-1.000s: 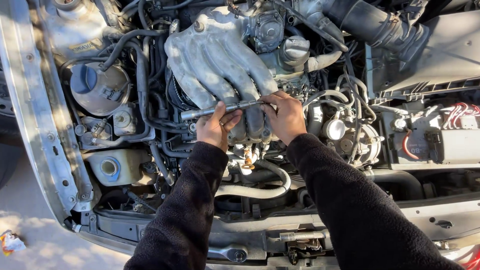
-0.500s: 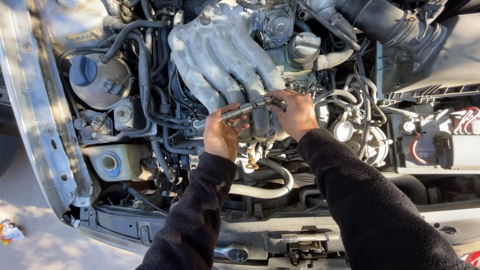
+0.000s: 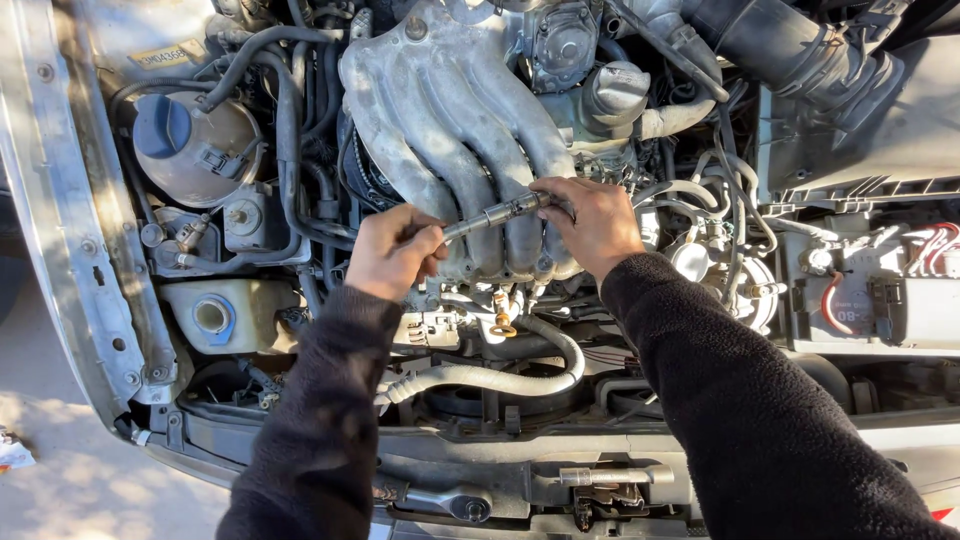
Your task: The person works under the open hood of a car with the engine exposed. They use a socket wrench to loosen and remove fasteners from the engine's intake manifold area, reposition the wrench on different bolts, and manipulate components by hand before stepping away from the car at the end.
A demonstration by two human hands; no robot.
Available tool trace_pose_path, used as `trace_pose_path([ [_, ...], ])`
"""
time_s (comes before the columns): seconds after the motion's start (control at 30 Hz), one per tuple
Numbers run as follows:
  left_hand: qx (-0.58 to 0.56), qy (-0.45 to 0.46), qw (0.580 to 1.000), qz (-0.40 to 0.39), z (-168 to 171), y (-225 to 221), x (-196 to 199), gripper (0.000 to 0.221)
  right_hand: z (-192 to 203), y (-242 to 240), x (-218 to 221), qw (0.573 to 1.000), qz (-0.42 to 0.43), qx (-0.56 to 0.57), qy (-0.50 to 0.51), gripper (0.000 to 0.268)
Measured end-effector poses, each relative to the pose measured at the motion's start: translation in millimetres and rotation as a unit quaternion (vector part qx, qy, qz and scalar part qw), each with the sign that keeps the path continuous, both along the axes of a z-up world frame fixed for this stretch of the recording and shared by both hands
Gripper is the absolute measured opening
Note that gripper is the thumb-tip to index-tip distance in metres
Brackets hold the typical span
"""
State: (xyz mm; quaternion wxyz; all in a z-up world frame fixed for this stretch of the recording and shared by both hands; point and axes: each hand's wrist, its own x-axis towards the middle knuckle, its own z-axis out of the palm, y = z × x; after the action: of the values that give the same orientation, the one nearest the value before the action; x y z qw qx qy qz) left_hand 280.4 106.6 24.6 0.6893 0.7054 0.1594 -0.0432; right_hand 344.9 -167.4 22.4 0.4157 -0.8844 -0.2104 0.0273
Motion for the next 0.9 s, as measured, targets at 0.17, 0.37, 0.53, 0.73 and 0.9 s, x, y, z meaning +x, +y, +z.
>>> trace_pose_path([
  [0.17,0.197,-0.04,0.962,-0.187,33.5,-3.2,0.4,0.031,-4.2,-0.8,0.3,1.0,0.011,-0.009,0.003,0.026],
  [0.37,0.274,-0.009,0.951,-0.142,47.7,-25.1,-19.8,0.032,-11.4,-0.9,-3.9,1.0,-0.001,-0.019,-0.013,0.029],
  [0.53,0.385,-0.034,0.918,-0.089,41.6,-62.1,-50.7,0.029,-22.6,0.5,-3.0,0.997,-0.017,-0.066,-0.026,0.032],
  [0.73,0.426,-0.116,0.882,-0.163,51.9,-140.0,-95.4,0.024,-53.5,-7.5,-10.2,0.997,-0.068,-0.016,0.013,0.033],
  [0.9,0.433,-0.233,0.831,-0.262,33.1,-176.6,-68.1,0.033,-59.8,23.6,-32.2,0.974,-0.15,0.171,-0.008,0.02],
])
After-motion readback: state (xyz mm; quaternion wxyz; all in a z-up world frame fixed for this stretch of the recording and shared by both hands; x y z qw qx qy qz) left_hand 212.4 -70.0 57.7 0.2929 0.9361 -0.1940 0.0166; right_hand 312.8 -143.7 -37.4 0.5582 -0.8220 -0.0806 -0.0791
